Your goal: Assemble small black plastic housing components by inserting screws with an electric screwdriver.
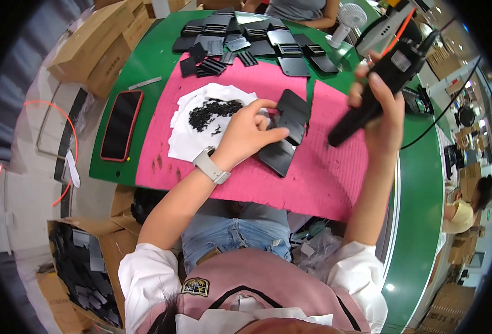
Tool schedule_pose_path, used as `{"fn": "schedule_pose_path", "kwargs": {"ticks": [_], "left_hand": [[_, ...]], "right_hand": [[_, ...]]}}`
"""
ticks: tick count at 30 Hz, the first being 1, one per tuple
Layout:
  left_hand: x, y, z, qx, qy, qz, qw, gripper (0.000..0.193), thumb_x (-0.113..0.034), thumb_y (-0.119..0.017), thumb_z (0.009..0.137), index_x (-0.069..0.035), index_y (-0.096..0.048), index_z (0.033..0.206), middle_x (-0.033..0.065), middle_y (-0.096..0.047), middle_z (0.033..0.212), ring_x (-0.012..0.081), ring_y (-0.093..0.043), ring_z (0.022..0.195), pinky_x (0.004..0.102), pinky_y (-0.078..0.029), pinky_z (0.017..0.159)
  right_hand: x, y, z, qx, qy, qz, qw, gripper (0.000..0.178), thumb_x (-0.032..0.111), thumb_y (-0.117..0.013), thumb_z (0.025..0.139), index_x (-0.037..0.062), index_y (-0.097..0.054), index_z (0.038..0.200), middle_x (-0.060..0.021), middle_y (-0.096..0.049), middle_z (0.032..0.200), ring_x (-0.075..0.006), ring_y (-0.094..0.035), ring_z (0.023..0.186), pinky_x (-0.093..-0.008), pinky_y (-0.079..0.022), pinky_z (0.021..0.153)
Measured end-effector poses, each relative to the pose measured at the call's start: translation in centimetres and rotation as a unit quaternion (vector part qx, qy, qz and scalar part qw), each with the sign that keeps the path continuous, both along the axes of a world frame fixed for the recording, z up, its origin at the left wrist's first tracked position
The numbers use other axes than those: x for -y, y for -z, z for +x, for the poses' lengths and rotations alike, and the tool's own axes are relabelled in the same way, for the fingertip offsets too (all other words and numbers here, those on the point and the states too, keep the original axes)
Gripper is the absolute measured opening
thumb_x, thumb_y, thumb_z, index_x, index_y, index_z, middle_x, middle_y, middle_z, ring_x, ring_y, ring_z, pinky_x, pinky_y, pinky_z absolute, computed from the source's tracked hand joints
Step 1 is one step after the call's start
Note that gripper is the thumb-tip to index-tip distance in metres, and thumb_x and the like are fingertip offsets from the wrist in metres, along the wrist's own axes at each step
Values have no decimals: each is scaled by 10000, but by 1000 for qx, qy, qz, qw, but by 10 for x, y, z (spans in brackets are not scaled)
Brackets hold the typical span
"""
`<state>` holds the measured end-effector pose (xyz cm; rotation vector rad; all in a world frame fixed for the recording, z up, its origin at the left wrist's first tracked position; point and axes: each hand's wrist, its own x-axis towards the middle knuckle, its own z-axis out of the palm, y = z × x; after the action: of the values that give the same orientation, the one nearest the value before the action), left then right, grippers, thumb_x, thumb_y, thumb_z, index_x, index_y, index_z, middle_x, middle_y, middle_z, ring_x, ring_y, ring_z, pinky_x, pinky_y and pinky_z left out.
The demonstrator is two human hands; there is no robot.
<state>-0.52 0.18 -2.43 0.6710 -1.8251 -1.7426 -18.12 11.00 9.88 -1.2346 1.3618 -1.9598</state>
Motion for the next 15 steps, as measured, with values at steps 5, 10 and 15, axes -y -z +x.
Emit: {"fn": "schedule_pose_path", "kwargs": {"ticks": [5, 10, 15], "left_hand": [[-5, -5, -4, -69, 33, -99, 992, 526, -52, -726, 735, -39, -481, 1200, -23, -519, 675, 36, -457, 585, 198, -375, 536], [-10, -30, 14, -85, -71, -212, 971, 462, -27, -703, 720, -52, -527, 1146, 70, -629, 671, 139, -601, 582, 266, -460, 556], [-29, -59, 57, -133, -82, -554, 818, 321, -130, -614, 709, -97, -534, 1019, 48, -543, 604, 248, -597, 582, 364, -454, 485]], "right_hand": [[-49, 57, -70, -121, 140, 263, 947, 469, 169, -670, 791, -4, -472, 1180, -90, -578, 818, -198, -590, 707, -295, -479, 659], [-47, 60, -31, -609, 286, 212, 709, 786, 250, -761, 701, 21, -380, 1349, -247, -339, 1381, -411, -388, 1241, -426, -348, 1019], [-22, 10, 70, -712, -88, 135, 683, 530, 103, -783, 554, 26, -580, 1038, -156, -594, 1065, -359, -547, 1052, -487, -353, 975]]}}
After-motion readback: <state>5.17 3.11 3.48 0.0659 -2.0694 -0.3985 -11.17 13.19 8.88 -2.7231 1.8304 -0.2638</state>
